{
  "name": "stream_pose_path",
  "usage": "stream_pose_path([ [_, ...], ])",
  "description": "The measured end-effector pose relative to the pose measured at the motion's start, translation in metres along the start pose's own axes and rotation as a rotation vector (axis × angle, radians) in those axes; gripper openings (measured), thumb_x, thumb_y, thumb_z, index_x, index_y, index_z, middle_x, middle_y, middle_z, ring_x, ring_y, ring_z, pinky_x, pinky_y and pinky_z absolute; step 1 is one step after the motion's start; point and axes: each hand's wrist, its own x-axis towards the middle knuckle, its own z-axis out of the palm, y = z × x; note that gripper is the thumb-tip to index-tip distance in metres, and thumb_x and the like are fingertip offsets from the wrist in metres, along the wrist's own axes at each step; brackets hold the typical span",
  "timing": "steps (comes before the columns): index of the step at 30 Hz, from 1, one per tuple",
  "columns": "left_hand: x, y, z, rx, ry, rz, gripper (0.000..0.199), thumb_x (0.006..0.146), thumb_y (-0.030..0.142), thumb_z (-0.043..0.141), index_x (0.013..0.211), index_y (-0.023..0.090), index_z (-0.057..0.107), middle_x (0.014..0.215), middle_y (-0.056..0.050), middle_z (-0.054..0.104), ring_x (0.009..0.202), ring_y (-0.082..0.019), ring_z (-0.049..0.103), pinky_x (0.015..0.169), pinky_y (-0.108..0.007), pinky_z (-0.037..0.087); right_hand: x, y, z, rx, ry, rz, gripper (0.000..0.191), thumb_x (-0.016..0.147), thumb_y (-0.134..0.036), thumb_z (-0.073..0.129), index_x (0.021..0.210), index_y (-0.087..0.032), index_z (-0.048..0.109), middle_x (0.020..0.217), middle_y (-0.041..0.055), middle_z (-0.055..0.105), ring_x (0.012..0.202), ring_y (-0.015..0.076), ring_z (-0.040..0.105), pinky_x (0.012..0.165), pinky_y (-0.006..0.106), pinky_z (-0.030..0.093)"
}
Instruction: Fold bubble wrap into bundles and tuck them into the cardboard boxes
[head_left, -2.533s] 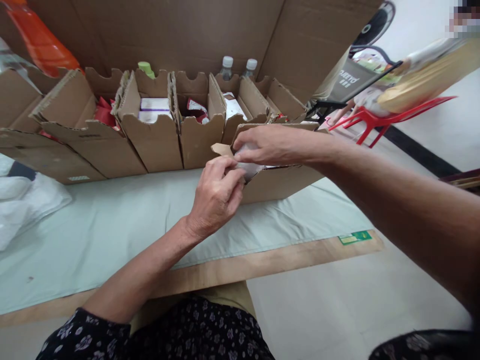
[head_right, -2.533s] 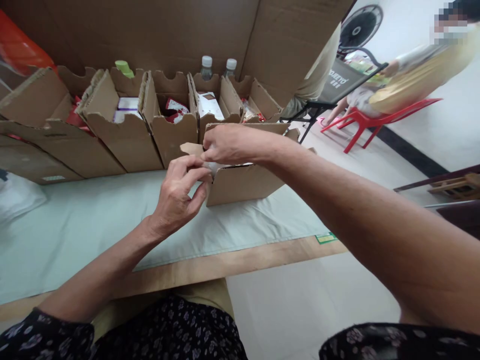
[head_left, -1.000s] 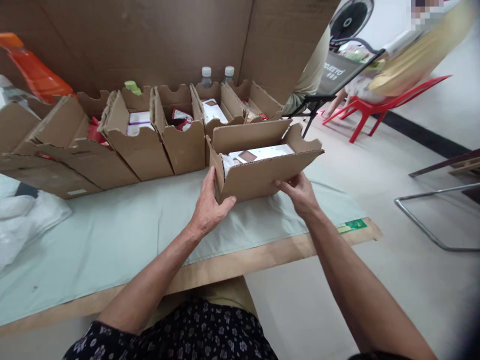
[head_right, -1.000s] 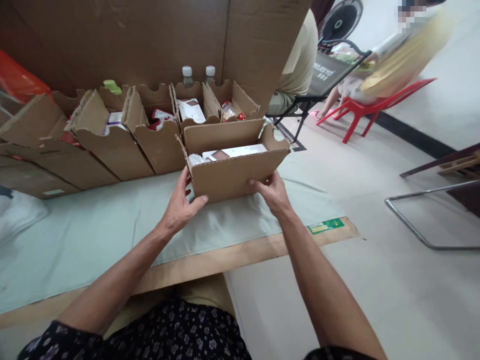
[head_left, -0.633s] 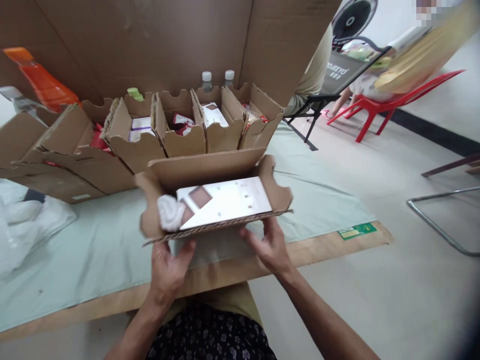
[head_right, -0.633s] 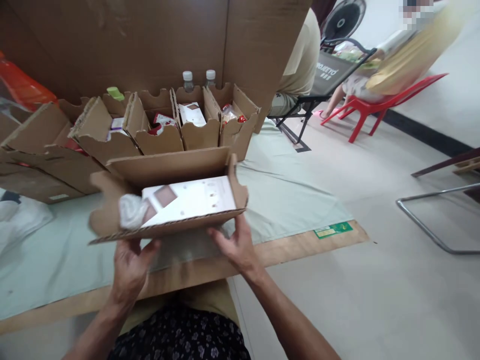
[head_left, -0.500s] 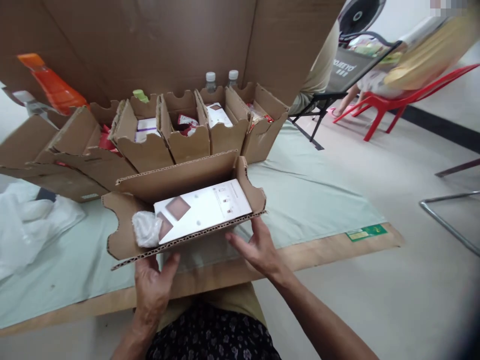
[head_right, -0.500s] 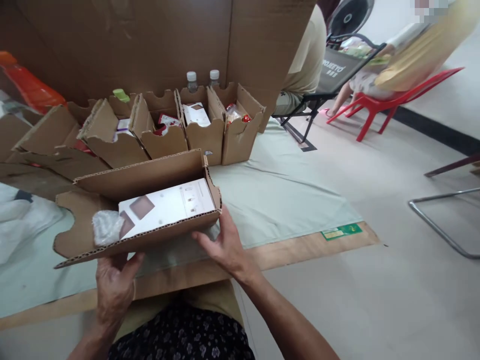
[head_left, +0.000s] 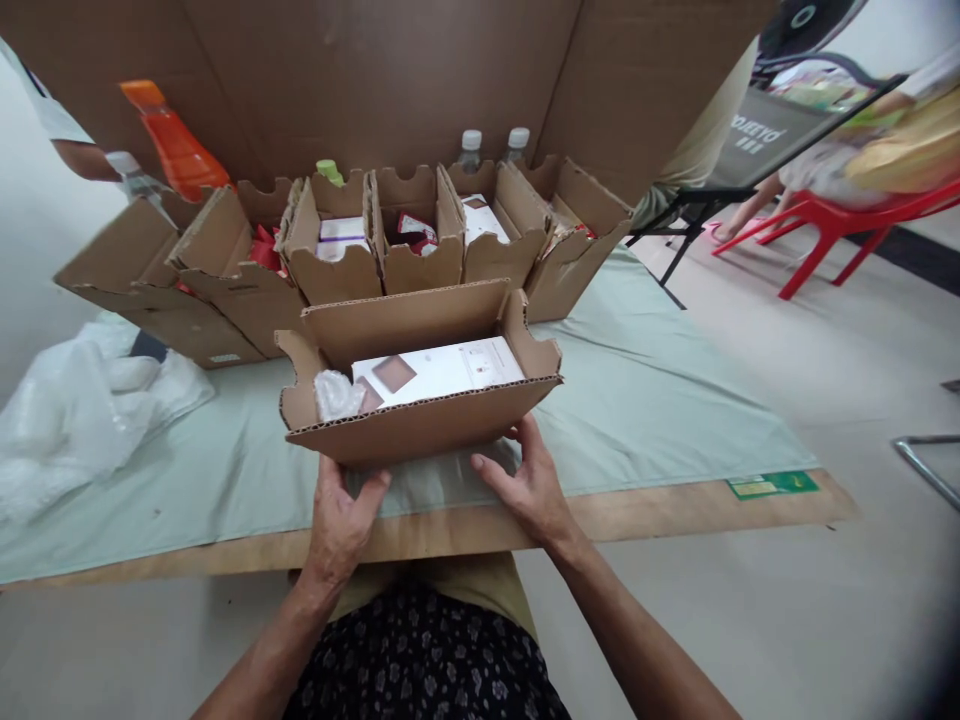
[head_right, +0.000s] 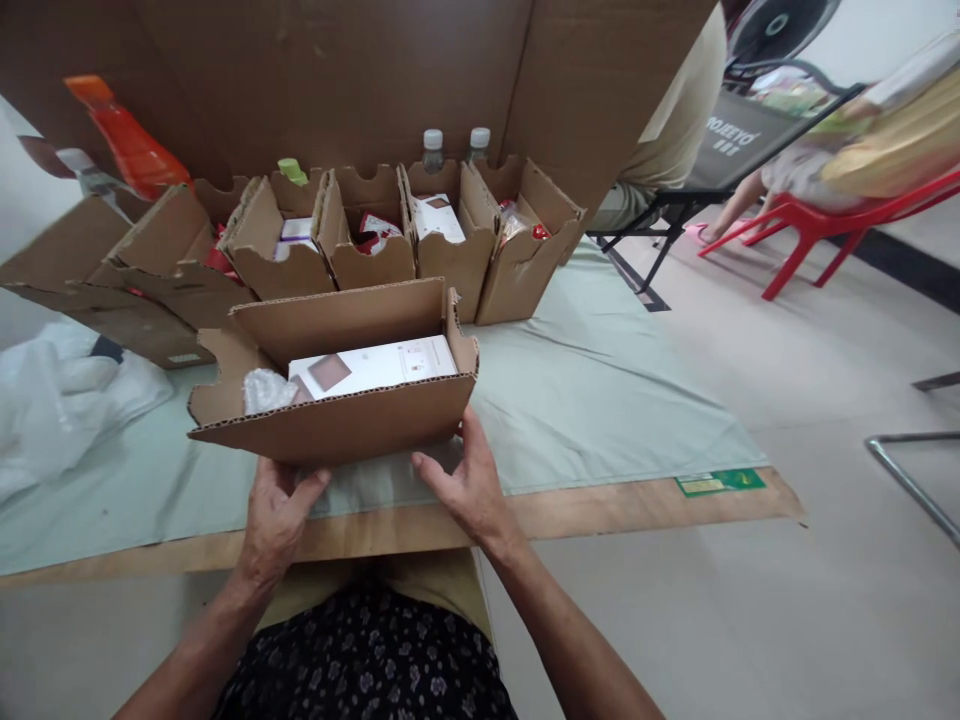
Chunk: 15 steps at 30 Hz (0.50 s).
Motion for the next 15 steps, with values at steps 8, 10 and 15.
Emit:
stream_pose_path([
  [8,-0.021,0.025,0.030,0.096,-0.215,0.030,0.021,0.089,0.040,0.071,0.099,0.021,0.073,0.090,-0.008,0.075,0.094,-0.028,0.074,0.102,-0.047,0.060,-0.058,0.010,-0.038,-0.094,0.362,0.057,0.049,0.084,-0.047,0.078,0.125,-0.025,0.060,0.108,0.0076,0.065,0.110,0.0293,0.063,0.103,0.053,0.052],
  [10,-0.037,0.022,0.022,0.115,-0.256,0.026,0.023,0.091,0.044,0.069,0.088,0.022,0.076,0.080,-0.007,0.075,0.085,-0.030,0.075,0.093,-0.047,0.064,-0.082,0.008,-0.032,-0.075,0.393,0.091,0.047,0.086,-0.046,0.076,0.126,-0.024,0.062,0.095,0.0069,0.066,0.097,0.0293,0.066,0.094,0.050,0.057],
  [15,-0.038,0.011,-0.014,0.167,0.025,-0.010,0.033,0.083,0.049,0.078,0.106,0.026,0.078,0.105,-0.006,0.080,0.114,-0.038,0.073,0.106,-0.048,0.059,-0.080,-0.012,0.005,-0.001,0.234,0.082,0.047,0.091,-0.048,0.070,0.133,-0.026,0.063,0.093,0.0076,0.071,0.087,0.0283,0.069,0.083,0.045,0.062],
])
